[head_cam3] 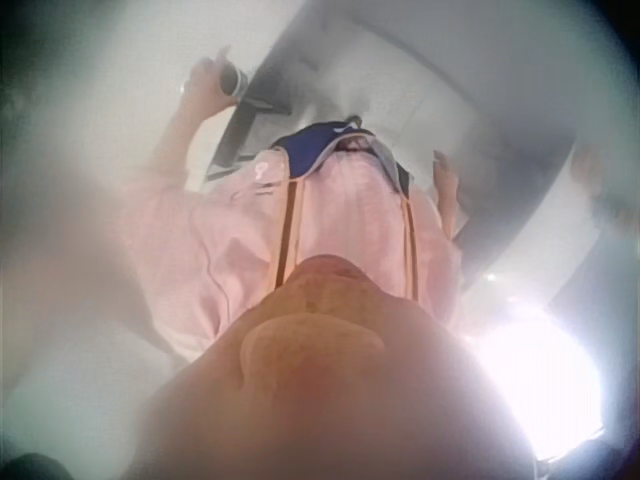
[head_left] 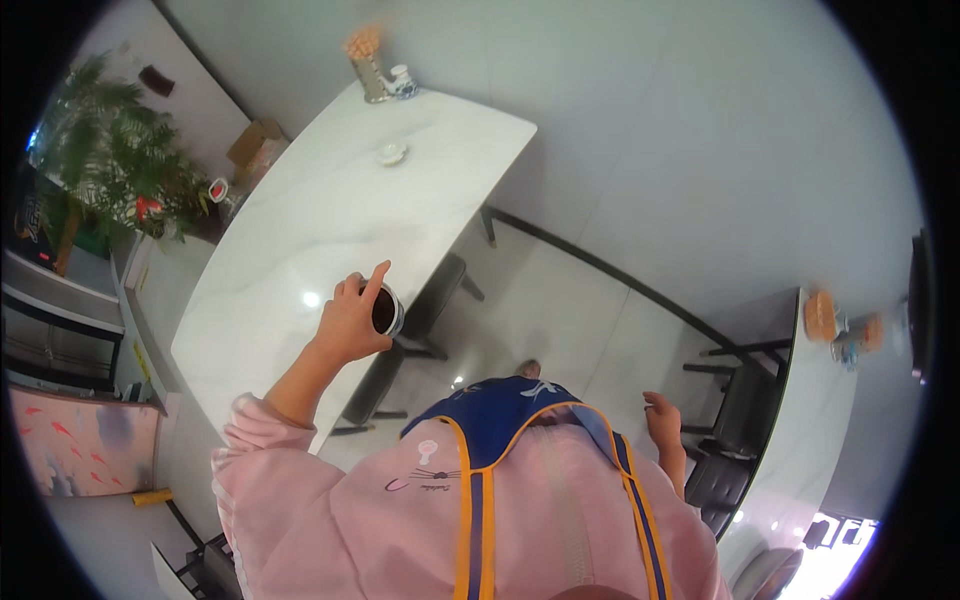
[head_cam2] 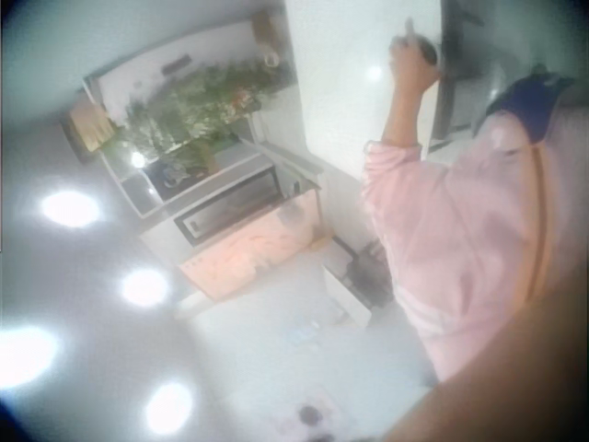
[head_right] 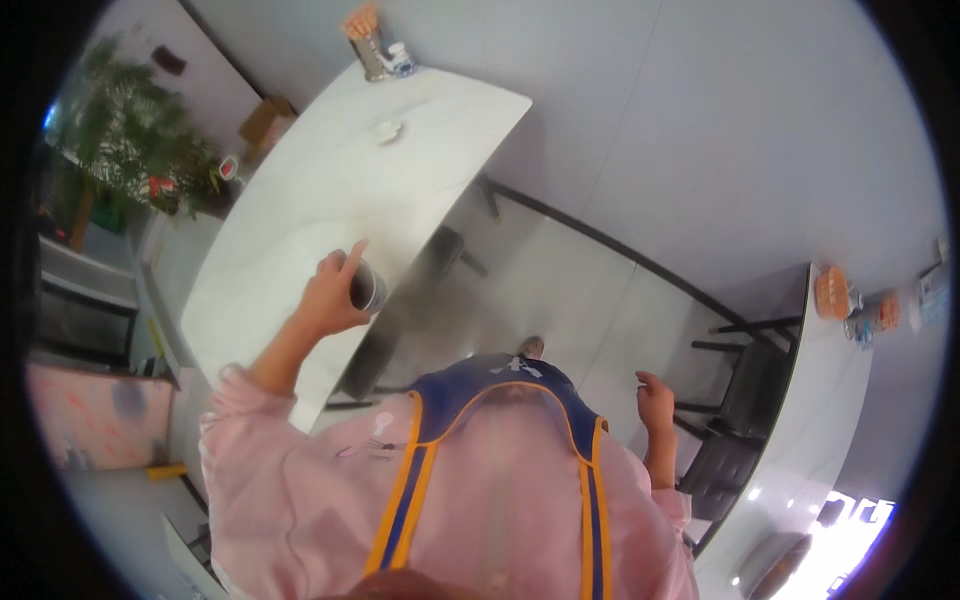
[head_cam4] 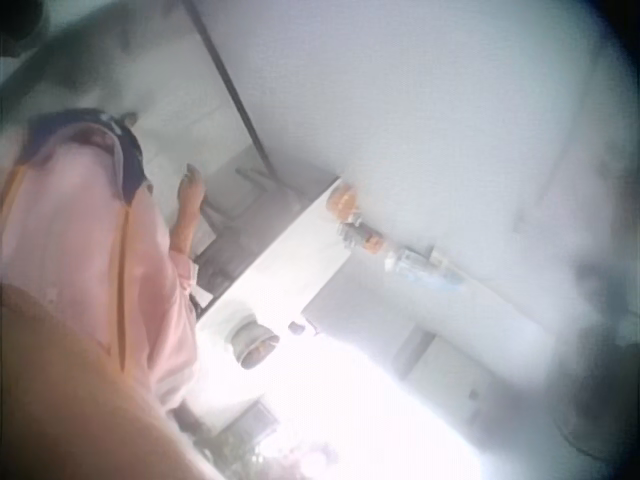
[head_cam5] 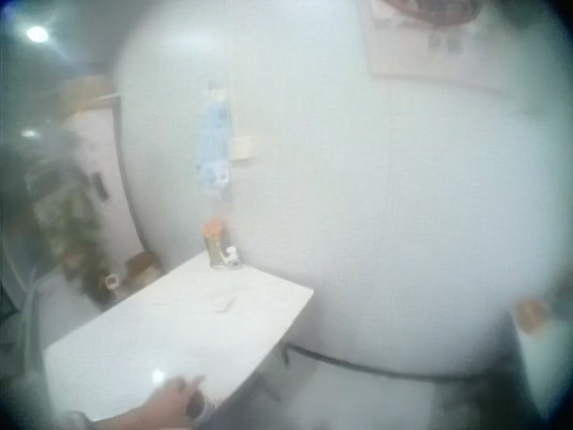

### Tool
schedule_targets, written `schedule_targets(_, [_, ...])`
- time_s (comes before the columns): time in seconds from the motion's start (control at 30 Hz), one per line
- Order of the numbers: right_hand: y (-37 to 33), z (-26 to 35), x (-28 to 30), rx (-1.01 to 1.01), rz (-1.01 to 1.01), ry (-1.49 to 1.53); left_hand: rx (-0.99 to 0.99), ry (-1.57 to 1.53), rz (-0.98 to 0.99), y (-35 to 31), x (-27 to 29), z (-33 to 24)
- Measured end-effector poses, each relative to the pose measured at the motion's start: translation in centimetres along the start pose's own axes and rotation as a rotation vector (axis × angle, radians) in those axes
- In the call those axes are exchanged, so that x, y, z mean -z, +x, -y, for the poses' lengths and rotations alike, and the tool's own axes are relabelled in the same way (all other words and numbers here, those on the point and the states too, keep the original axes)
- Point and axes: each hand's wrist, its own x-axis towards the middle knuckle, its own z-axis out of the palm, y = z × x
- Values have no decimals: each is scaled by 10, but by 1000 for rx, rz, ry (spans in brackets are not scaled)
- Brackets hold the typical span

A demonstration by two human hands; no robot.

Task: The person wipes a white table with an orange cloth, moving cups and a bowl aside to reach different areas. They clean around and under the items, then return the cups and bowl to their original positions.

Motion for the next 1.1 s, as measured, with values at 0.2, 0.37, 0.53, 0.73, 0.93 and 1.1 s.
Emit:
schedule_targets(0.2, [120,72,43,103,54,24,24,-37,-34,139,1,-15])
schedule_targets(0.37, [173,90,49,87,75,-22,12,-30,-45,244,-2,-22])
schedule_targets(0.53, [206,94,42,-26,84,26,-64,-50,-16,337,-2,-26])
schedule_targets(0.73, [240,99,27,-150,103,92,-117,-17,-11,428,1,-29])
schedule_targets(0.93, [252,118,18,-382,204,115,-171,-17,-17,497,-5,-19])
schedule_targets(1.1, [264,147,32,-546,227,178,-144,-12,-7,528,-14,-17])
